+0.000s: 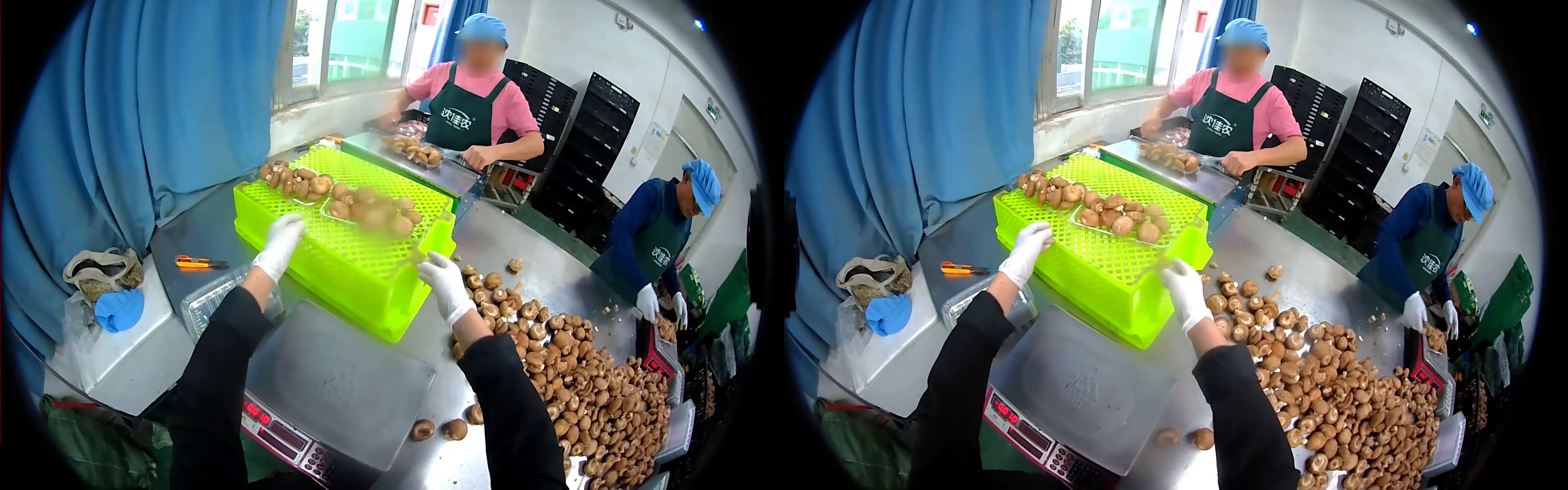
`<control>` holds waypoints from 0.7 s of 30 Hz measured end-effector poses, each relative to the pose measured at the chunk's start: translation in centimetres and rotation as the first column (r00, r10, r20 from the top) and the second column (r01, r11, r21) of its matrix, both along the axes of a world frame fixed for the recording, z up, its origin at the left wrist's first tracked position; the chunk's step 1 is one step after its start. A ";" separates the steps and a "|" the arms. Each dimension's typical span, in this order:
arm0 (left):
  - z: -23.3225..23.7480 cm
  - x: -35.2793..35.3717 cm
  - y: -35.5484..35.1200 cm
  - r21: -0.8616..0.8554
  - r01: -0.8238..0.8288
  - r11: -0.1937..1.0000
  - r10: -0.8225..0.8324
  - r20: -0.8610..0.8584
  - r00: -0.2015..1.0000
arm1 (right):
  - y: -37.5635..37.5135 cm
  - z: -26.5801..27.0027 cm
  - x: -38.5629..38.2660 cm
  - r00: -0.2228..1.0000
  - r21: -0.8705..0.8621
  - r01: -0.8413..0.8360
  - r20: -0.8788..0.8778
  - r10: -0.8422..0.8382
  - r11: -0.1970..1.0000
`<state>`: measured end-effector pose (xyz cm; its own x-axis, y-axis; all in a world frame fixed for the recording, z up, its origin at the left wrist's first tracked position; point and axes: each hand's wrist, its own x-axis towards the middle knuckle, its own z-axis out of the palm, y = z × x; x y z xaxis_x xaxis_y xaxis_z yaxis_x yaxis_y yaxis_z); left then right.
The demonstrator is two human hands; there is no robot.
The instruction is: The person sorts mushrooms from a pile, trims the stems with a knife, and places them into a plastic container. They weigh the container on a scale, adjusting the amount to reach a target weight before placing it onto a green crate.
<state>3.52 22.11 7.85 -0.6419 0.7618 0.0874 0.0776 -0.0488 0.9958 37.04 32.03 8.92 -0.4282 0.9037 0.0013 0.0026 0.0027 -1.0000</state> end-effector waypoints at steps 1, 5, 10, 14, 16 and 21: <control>0.3 -0.2 -1.7 -0.013 -0.016 1.000 0.015 -0.048 0.999 | -0.8 -0.8 0.5 0.998 0.068 -0.007 0.061 0.003 0.998; -0.4 -2.2 -9.1 -0.079 -0.060 0.995 0.047 -0.158 0.986 | -7.4 -5.1 5.2 0.973 0.411 0.054 0.185 -0.141 0.910; -4.4 -2.9 -22.9 0.110 -0.165 0.980 0.177 -0.118 0.977 | -24.5 -4.0 14.7 0.938 0.640 -0.002 0.267 -0.220 0.768; -14.7 -5.9 -36.3 -0.150 -0.619 0.771 0.490 -0.480 0.728 | -34.7 -7.0 22.9 0.868 0.607 -0.141 0.456 -0.196 0.782; -19.9 -4.0 -40.9 -0.181 -0.563 0.807 0.453 -0.423 0.785 | -38.6 -8.0 26.1 0.828 0.535 -0.177 0.535 -0.169 0.826; -17.4 9.0 -39.2 0.135 0.338 0.931 -0.339 0.662 0.669 | -43.0 -12.9 30.5 0.736 0.489 -0.194 0.646 -0.204 0.850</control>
